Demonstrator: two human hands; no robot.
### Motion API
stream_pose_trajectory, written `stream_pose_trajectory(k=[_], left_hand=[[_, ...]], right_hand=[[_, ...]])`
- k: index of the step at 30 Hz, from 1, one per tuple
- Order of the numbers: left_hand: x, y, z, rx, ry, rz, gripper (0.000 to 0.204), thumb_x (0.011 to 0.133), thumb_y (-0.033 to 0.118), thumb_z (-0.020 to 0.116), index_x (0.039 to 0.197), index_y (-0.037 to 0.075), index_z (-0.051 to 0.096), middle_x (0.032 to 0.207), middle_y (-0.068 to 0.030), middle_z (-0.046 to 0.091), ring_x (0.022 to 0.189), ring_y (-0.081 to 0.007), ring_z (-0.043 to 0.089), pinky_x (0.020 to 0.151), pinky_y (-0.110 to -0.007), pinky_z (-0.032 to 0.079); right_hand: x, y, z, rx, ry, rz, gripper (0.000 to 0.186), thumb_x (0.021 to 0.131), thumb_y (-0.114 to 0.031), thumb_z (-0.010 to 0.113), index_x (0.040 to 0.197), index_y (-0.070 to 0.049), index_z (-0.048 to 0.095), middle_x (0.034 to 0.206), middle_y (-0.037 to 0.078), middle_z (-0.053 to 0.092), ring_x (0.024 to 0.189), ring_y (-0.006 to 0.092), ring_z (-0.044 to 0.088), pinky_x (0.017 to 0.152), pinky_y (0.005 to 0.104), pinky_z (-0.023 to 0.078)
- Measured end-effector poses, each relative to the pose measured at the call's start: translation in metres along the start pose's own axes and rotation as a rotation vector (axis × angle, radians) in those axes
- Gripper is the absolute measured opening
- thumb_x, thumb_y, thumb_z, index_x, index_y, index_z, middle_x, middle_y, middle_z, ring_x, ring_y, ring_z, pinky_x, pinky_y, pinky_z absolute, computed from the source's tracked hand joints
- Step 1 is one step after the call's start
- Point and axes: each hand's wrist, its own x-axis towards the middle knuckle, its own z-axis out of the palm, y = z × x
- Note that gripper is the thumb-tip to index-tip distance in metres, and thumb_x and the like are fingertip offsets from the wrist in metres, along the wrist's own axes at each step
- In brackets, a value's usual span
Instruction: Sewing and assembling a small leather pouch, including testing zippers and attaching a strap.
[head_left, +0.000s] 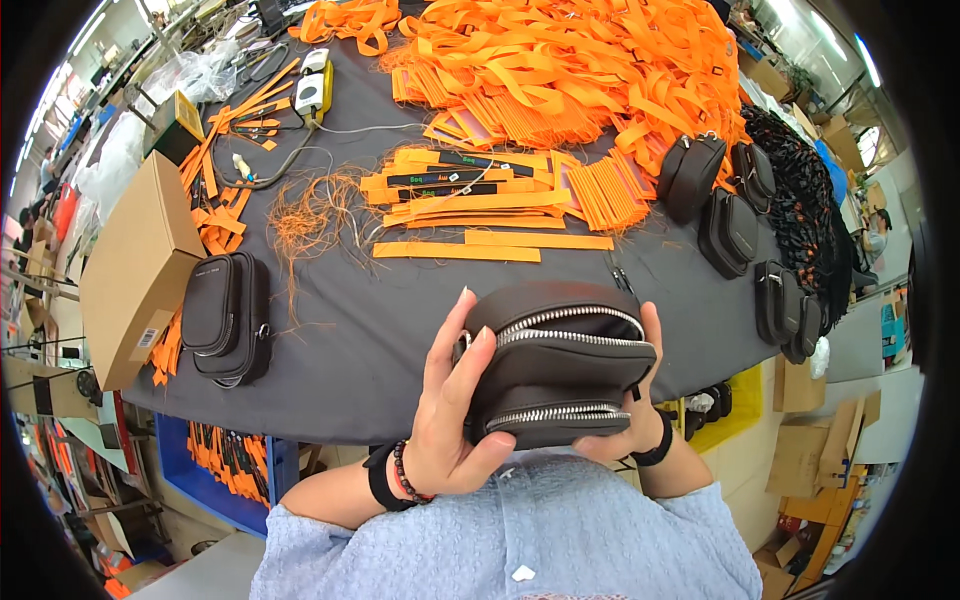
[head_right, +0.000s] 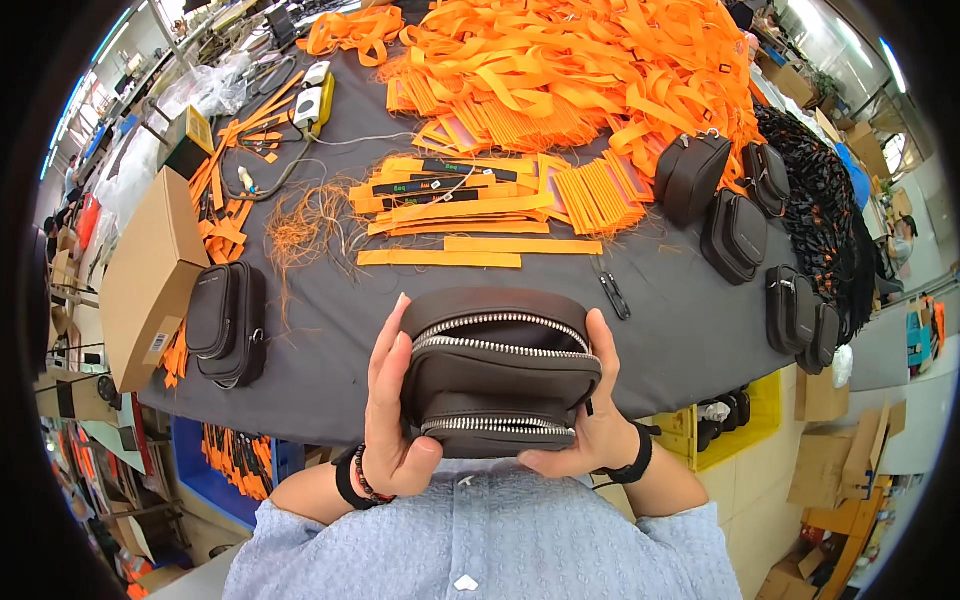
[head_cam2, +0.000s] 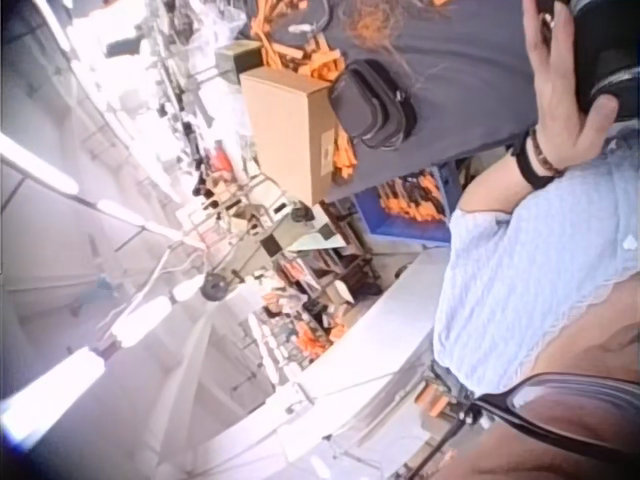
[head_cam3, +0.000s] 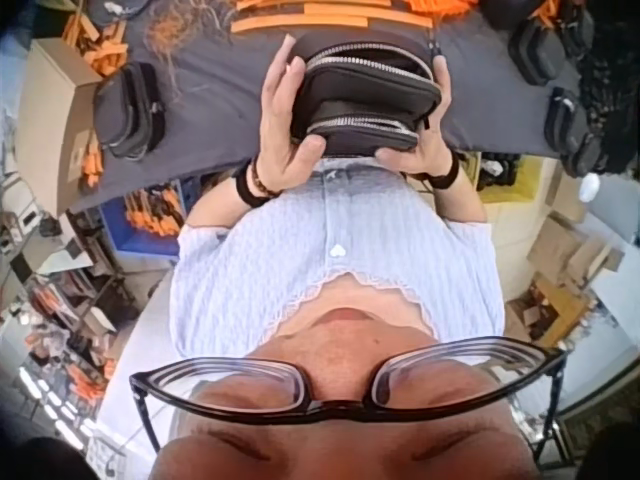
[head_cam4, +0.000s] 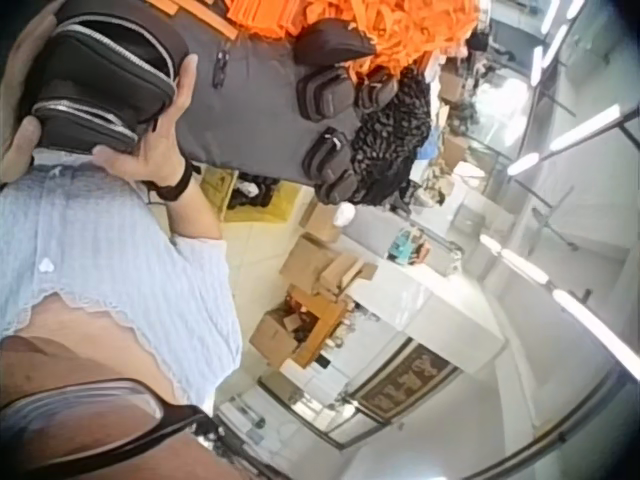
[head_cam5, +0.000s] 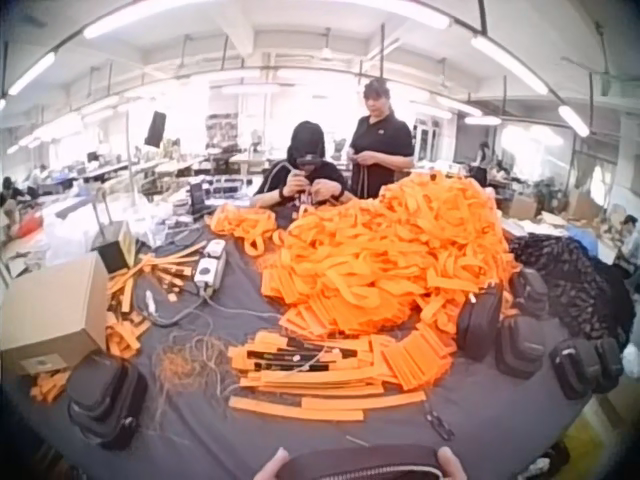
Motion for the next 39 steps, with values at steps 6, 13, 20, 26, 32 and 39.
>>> stream_pose_trajectory(k=[6, 13, 20, 26, 32, 39], left_hand=[[0.003, 0.004, -0.003, 0.054, -0.068, -0.047, 0.067, 0.096, 0.031, 0.052, 0.149, -0.007, 0.035, 0.152, -0.0415, 0.020, 0.139, -0.0501, 0.033, 0.114, -0.052, 0.027], [0.002, 0.001, -0.005, 0.009, 0.011, -0.153, 0.053, 0.093, 0.015, 0.054, 0.141, -0.005, 0.045, 0.132, -0.0269, 0.042, 0.111, -0.0329, 0.049, 0.102, -0.041, 0.039], [0.025, -0.003, -0.042, -0.179, -0.329, -0.550, 0.056, 0.089, 0.014, 0.064, 0.141, 0.004, 0.046, 0.125, -0.0076, 0.048, 0.115, -0.0187, 0.047, 0.097, -0.032, 0.039], [0.033, -0.011, -0.069, 0.131, -0.391, -0.236, 0.050, 0.078, 0.016, 0.076, 0.122, 0.005, 0.056, 0.124, -0.0131, 0.049, 0.123, -0.0285, 0.045, 0.105, -0.040, 0.036], [0.032, -0.014, -0.095, -0.128, -0.629, -0.404, 0.044, 0.076, 0.013, 0.077, 0.116, -0.003, 0.066, 0.142, -0.0231, 0.045, 0.139, -0.0347, 0.037, 0.113, -0.047, 0.031], [0.002, -0.015, -0.098, -0.251, -0.585, -0.619, 0.032, 0.076, 0.006, 0.068, 0.107, -0.005, 0.071, 0.150, -0.0238, 0.041, 0.146, -0.0337, 0.030, 0.117, -0.045, 0.026]], right_hand=[[-0.001, 0.000, 0.001, 0.199, 0.083, 0.150, 0.135, 0.074, -0.020, 0.082, 0.152, -0.008, -0.027, 0.151, 0.019, 0.033, 0.142, 0.0299, 0.033, 0.117, 0.0440, 0.024], [0.003, 0.006, 0.000, 0.343, 0.114, 0.269, 0.130, 0.073, -0.031, 0.082, 0.157, -0.006, -0.014, 0.156, 0.017, 0.028, 0.145, 0.0281, 0.029, 0.119, 0.0419, 0.020], [0.013, 0.025, -0.012, 0.457, 0.015, 0.439, 0.126, 0.071, -0.044, 0.080, 0.159, -0.005, -0.003, 0.158, 0.014, 0.026, 0.147, 0.0271, 0.027, 0.120, 0.0417, 0.019], [0.031, 0.034, -0.004, 0.634, -0.083, 0.535, 0.127, 0.068, -0.037, 0.079, 0.160, -0.009, -0.003, 0.159, 0.015, 0.027, 0.148, 0.0276, 0.026, 0.121, 0.0401, 0.018], [0.048, 0.037, 0.011, 0.629, -0.266, 0.590, 0.117, 0.074, -0.034, 0.074, 0.160, -0.007, 0.000, 0.158, 0.016, 0.027, 0.148, 0.0263, 0.025, 0.121, 0.0384, 0.016], [0.051, 0.031, 0.022, 0.334, -0.325, 0.652, 0.089, 0.089, -0.027, 0.059, 0.159, -0.003, 0.010, 0.157, 0.017, 0.029, 0.146, 0.0251, 0.027, 0.119, 0.0363, 0.019]])
